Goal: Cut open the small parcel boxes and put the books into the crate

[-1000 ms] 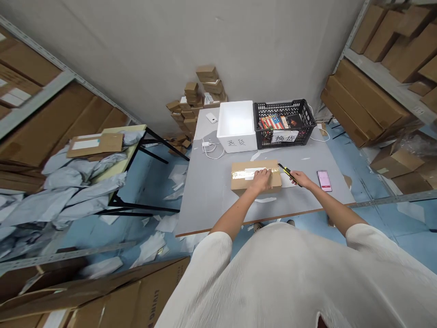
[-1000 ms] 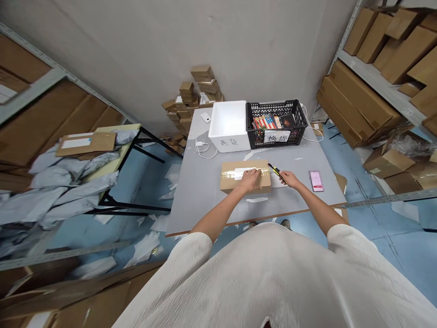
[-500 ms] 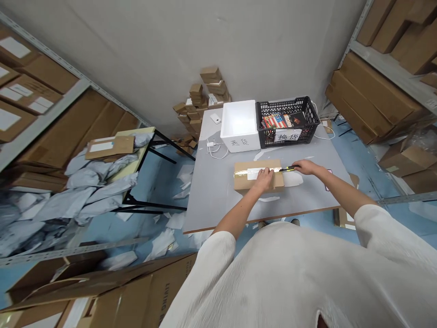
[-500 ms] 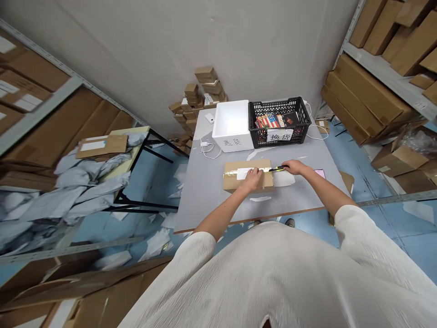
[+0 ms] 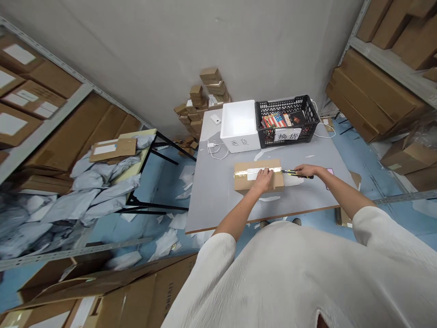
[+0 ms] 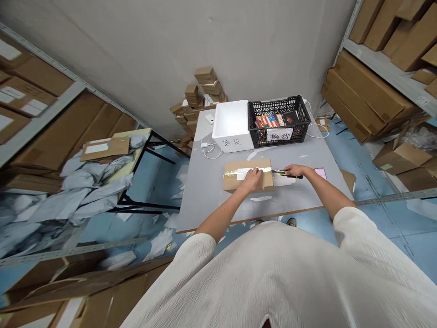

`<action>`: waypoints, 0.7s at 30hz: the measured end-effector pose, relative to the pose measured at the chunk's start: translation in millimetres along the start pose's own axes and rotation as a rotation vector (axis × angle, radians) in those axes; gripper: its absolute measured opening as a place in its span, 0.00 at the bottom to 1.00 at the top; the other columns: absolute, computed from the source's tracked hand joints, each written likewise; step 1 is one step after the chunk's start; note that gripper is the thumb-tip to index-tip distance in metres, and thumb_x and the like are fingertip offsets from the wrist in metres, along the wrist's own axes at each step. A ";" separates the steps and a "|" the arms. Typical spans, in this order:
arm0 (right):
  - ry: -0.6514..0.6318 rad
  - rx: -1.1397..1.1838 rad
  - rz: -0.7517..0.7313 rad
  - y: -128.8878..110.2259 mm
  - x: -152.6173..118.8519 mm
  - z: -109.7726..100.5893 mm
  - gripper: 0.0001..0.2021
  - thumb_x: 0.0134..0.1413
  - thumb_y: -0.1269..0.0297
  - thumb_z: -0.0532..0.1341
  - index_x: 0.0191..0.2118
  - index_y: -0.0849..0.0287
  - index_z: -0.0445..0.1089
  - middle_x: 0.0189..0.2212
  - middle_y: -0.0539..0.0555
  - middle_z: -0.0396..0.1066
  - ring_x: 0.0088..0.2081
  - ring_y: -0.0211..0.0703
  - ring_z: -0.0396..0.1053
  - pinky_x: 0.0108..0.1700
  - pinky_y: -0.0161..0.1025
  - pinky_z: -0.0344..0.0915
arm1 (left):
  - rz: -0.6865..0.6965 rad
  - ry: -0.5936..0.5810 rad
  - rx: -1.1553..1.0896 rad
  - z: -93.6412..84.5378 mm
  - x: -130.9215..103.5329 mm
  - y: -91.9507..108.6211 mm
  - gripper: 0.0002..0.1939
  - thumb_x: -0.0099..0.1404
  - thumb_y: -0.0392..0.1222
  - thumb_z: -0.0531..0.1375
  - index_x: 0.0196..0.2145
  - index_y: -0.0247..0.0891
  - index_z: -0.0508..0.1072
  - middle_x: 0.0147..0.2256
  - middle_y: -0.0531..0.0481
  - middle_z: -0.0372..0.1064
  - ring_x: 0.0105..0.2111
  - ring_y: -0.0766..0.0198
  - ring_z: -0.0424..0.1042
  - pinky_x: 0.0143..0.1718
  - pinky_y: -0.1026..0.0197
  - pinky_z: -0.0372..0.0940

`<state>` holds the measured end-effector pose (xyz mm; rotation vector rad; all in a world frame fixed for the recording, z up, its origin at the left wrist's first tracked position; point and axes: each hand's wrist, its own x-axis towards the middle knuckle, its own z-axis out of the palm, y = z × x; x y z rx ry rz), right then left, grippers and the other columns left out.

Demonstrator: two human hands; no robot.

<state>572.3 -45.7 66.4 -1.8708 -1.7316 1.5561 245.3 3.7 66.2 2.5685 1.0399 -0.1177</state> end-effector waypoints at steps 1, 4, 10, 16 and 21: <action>-0.006 0.038 -0.003 2.4 -4.1 3.5 0.17 0.53 0.45 0.71 0.37 0.54 0.81 0.29 0.55 0.79 0.29 0.46 0.73 0.33 0.40 0.69 | 0.002 0.003 -0.006 -0.2 -0.1 -0.3 0.48 0.54 0.48 0.80 0.67 0.43 0.64 0.63 0.35 0.63 0.65 0.40 0.68 0.76 0.42 0.49; -0.019 0.089 0.002 7.5 -12.1 12.8 0.17 0.52 0.45 0.72 0.38 0.54 0.81 0.30 0.55 0.80 0.30 0.46 0.74 0.33 0.40 0.70 | 0.003 0.018 -0.010 -1.1 0.2 -1.3 0.49 0.55 0.48 0.80 0.68 0.46 0.63 0.64 0.36 0.63 0.67 0.40 0.67 0.75 0.43 0.51; 0.097 0.175 -0.016 10.3 -22.0 19.5 0.19 0.52 0.43 0.73 0.33 0.54 0.75 0.27 0.54 0.79 0.28 0.44 0.74 0.28 0.36 0.67 | 0.018 0.015 -0.041 -4.4 -1.0 -0.8 0.55 0.56 0.47 0.79 0.74 0.45 0.57 0.67 0.33 0.61 0.69 0.37 0.65 0.74 0.42 0.53; 0.218 0.278 0.044 1.9 -40.0 21.5 0.18 0.62 0.45 0.70 0.42 0.55 0.72 0.35 0.57 0.82 0.32 0.44 0.77 0.33 0.36 0.69 | -0.067 0.159 -0.118 -17.4 2.2 -1.3 0.36 0.75 0.51 0.61 0.76 0.45 0.58 0.77 0.36 0.49 0.71 0.39 0.63 0.70 0.42 0.61; 0.377 0.089 -0.091 -12.3 -47.5 33.2 0.18 0.71 0.45 0.61 0.49 0.54 0.77 0.39 0.55 0.83 0.39 0.49 0.78 0.42 0.40 0.72 | -0.122 0.182 -0.107 -23.0 18.5 -10.7 0.30 0.77 0.42 0.55 0.74 0.44 0.62 0.76 0.36 0.53 0.74 0.42 0.58 0.73 0.41 0.55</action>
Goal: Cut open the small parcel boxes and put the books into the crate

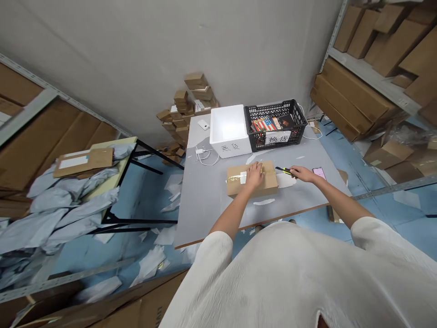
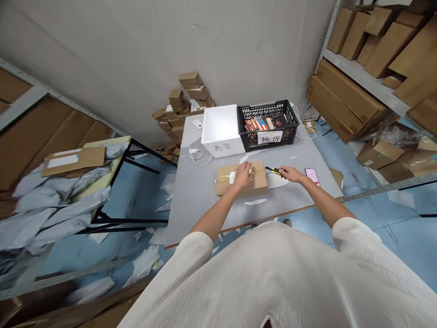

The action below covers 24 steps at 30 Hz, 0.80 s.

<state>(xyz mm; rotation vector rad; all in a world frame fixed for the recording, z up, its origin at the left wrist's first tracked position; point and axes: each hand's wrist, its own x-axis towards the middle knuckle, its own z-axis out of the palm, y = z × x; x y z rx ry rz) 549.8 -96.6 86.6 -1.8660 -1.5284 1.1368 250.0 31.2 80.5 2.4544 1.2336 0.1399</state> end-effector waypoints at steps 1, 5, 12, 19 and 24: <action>0.026 -0.058 -0.045 -2.6 -1.4 3.3 0.18 0.71 0.46 0.61 0.50 0.53 0.79 0.42 0.56 0.83 0.42 0.51 0.78 0.46 0.42 0.72 | 0.014 -0.021 0.006 1.5 3.0 -2.3 0.31 0.76 0.42 0.56 0.74 0.44 0.61 0.77 0.36 0.53 0.75 0.42 0.57 0.75 0.41 0.53; 0.088 -0.292 -0.160 -9.5 -6.1 15.8 0.17 0.67 0.52 0.68 0.56 0.49 0.83 0.50 0.59 0.81 0.52 0.58 0.76 0.57 0.47 0.69 | 0.050 -0.089 0.012 10.0 14.3 -11.5 0.36 0.73 0.45 0.62 0.75 0.46 0.59 0.78 0.34 0.50 0.79 0.41 0.49 0.78 0.36 0.43; 0.111 -0.591 -0.151 -5.0 -10.7 26.9 0.22 0.75 0.57 0.62 0.69 0.48 0.75 0.53 0.60 0.77 0.50 0.54 0.77 0.54 0.44 0.68 | 0.038 -0.111 0.060 20.3 23.9 -17.3 0.39 0.77 0.49 0.54 0.80 0.40 0.51 0.80 0.33 0.46 0.80 0.39 0.42 0.77 0.29 0.38; 0.224 -0.595 -0.158 2.1 -6.0 51.4 0.22 0.77 0.55 0.59 0.69 0.49 0.75 0.53 0.61 0.77 0.52 0.55 0.76 0.55 0.44 0.69 | 0.103 0.096 0.044 34.1 6.0 -18.1 0.36 0.79 0.53 0.47 0.78 0.37 0.56 0.77 0.32 0.54 0.78 0.40 0.49 0.77 0.33 0.40; 0.365 -0.558 -0.131 16.6 -3.3 42.9 0.23 0.76 0.54 0.56 0.68 0.52 0.75 0.52 0.63 0.77 0.53 0.59 0.74 0.57 0.49 0.69 | 0.119 0.135 0.022 36.2 5.4 -17.9 0.35 0.79 0.52 0.47 0.76 0.35 0.60 0.76 0.31 0.57 0.77 0.40 0.52 0.77 0.34 0.41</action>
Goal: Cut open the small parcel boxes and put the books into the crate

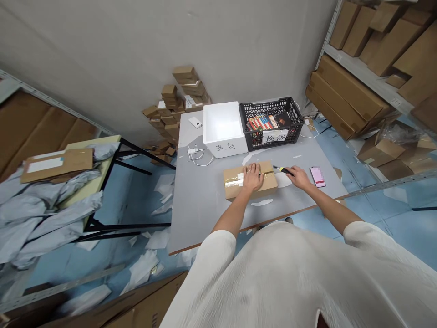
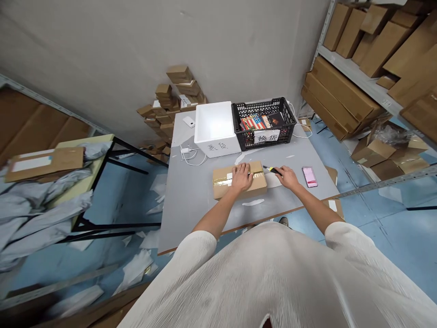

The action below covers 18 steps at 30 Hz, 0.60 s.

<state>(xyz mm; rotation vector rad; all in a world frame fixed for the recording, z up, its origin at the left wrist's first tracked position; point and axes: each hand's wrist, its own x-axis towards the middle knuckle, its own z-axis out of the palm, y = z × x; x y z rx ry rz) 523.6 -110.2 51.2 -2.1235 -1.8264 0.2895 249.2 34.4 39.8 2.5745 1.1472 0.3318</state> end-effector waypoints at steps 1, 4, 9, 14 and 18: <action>0.034 0.023 0.043 7.1 1.8 -1.8 0.24 0.76 0.54 0.55 0.68 0.53 0.75 0.52 0.63 0.77 0.53 0.59 0.74 0.57 0.50 0.70 | 0.000 0.003 -0.008 0.5 0.2 -0.4 0.35 0.79 0.53 0.48 0.76 0.34 0.61 0.76 0.31 0.57 0.77 0.39 0.53 0.77 0.34 0.42; 0.090 0.110 0.165 28.5 8.1 -5.4 0.25 0.72 0.54 0.58 0.68 0.56 0.74 0.54 0.64 0.77 0.55 0.61 0.74 0.57 0.51 0.71 | -0.022 -0.008 -0.032 2.2 0.3 -1.8 0.35 0.77 0.52 0.51 0.75 0.34 0.63 0.76 0.31 0.56 0.78 0.39 0.51 0.77 0.35 0.42; 0.062 0.183 0.334 47.7 13.4 9.4 0.24 0.64 0.60 0.60 0.63 0.58 0.76 0.56 0.64 0.75 0.56 0.60 0.74 0.59 0.51 0.71 | -0.054 -0.035 -0.046 4.8 -4.9 1.9 0.35 0.74 0.50 0.56 0.73 0.33 0.65 0.78 0.31 0.51 0.79 0.39 0.47 0.78 0.33 0.41; -0.066 0.173 0.502 57.1 11.4 43.5 0.22 0.64 0.59 0.63 0.61 0.58 0.76 0.57 0.65 0.73 0.55 0.58 0.74 0.56 0.49 0.72 | -0.120 0.095 -0.036 10.3 -25.1 17.7 0.31 0.75 0.45 0.53 0.72 0.36 0.67 0.72 0.31 0.62 0.76 0.41 0.55 0.77 0.35 0.46; -0.182 0.084 0.624 69.0 9.8 69.6 0.22 0.67 0.55 0.64 0.62 0.56 0.74 0.57 0.65 0.73 0.59 0.61 0.71 0.58 0.51 0.70 | -0.134 0.123 -0.040 11.6 -33.8 23.2 0.31 0.76 0.44 0.53 0.73 0.37 0.67 0.69 0.31 0.65 0.73 0.42 0.59 0.77 0.36 0.48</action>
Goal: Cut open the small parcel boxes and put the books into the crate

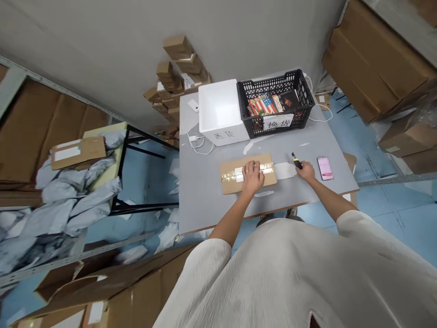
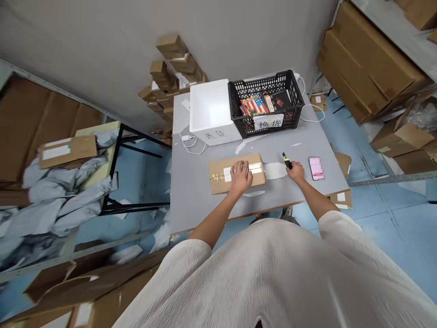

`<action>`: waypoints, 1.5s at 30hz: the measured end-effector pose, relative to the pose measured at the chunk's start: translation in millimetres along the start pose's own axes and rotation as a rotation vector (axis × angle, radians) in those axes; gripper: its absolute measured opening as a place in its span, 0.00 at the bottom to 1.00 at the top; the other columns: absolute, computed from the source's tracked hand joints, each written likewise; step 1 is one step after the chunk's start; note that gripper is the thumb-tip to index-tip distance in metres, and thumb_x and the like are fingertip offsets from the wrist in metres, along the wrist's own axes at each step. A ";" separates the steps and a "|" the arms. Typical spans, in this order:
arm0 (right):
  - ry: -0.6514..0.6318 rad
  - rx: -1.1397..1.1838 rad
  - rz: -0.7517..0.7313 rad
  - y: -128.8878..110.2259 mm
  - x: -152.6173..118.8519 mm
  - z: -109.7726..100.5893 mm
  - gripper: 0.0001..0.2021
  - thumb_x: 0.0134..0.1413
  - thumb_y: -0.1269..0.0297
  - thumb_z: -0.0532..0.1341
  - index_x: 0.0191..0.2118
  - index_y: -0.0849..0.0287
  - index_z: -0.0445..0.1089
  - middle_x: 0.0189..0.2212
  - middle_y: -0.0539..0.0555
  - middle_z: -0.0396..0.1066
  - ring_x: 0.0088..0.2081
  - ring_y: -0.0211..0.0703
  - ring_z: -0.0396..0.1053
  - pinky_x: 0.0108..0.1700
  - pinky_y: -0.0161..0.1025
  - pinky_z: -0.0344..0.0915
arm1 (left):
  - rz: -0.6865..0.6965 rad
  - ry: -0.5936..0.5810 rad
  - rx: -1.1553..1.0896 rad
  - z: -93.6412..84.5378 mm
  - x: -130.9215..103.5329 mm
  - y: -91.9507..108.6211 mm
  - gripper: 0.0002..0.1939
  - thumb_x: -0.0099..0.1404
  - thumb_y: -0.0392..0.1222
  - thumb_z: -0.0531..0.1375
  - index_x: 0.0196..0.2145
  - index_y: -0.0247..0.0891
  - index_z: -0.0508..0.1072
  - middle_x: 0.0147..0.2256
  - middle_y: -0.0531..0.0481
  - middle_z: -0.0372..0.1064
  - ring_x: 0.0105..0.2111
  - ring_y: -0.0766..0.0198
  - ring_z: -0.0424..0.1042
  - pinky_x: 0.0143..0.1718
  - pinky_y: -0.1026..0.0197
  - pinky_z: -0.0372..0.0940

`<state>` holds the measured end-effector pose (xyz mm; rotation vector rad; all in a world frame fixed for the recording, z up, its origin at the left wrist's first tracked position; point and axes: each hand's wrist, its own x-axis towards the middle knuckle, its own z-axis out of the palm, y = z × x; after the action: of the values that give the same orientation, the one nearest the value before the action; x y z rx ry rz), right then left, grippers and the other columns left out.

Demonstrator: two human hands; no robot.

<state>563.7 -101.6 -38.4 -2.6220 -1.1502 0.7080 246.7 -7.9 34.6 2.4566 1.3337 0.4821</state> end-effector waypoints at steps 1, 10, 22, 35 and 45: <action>-0.019 -0.010 0.032 3.2 3.3 5.2 0.22 0.67 0.54 0.64 0.62 0.56 0.73 0.58 0.65 0.72 0.60 0.61 0.70 0.59 0.51 0.69 | -0.003 -0.005 0.000 -0.2 0.2 -0.3 0.31 0.76 0.44 0.53 0.73 0.37 0.67 0.69 0.31 0.66 0.73 0.42 0.59 0.77 0.36 0.48; -0.081 -0.043 0.108 25.0 31.4 38.6 0.23 0.68 0.54 0.65 0.62 0.58 0.66 0.61 0.66 0.69 0.59 0.59 0.70 0.59 0.51 0.70 | -0.071 -0.019 0.022 3.3 1.9 -5.3 0.31 0.75 0.46 0.54 0.72 0.39 0.68 0.70 0.34 0.64 0.74 0.43 0.58 0.77 0.38 0.47; 0.035 0.070 0.036 22.3 17.5 46.0 0.29 0.67 0.48 0.63 0.66 0.59 0.63 0.62 0.72 0.66 0.64 0.69 0.64 0.65 0.64 0.63 | -0.110 -0.108 0.017 6.3 1.3 -8.7 0.35 0.76 0.46 0.53 0.77 0.40 0.61 0.75 0.36 0.58 0.78 0.41 0.50 0.78 0.34 0.43; -0.008 0.411 -0.507 -105.8 -54.6 17.6 0.44 0.65 0.47 0.64 0.80 0.52 0.51 0.68 0.66 0.64 0.56 0.58 0.73 0.59 0.54 0.73 | 0.044 -0.094 -0.052 -1.7 6.7 -9.8 0.35 0.71 0.35 0.51 0.74 0.37 0.63 0.73 0.34 0.61 0.77 0.47 0.54 0.79 0.36 0.45; 0.119 0.279 -0.572 -116.8 -70.5 10.0 0.40 0.63 0.52 0.62 0.78 0.55 0.54 0.65 0.68 0.67 0.58 0.62 0.71 0.64 0.61 0.69 | -0.220 0.053 -0.040 -46.2 -37.2 -90.8 0.38 0.71 0.51 0.61 0.75 0.41 0.60 0.76 0.29 0.53 0.77 0.35 0.50 0.75 0.28 0.46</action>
<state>442.6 -74.0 19.0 -1.9375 -1.5337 0.5336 140.3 12.8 32.9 2.2450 1.5763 0.5166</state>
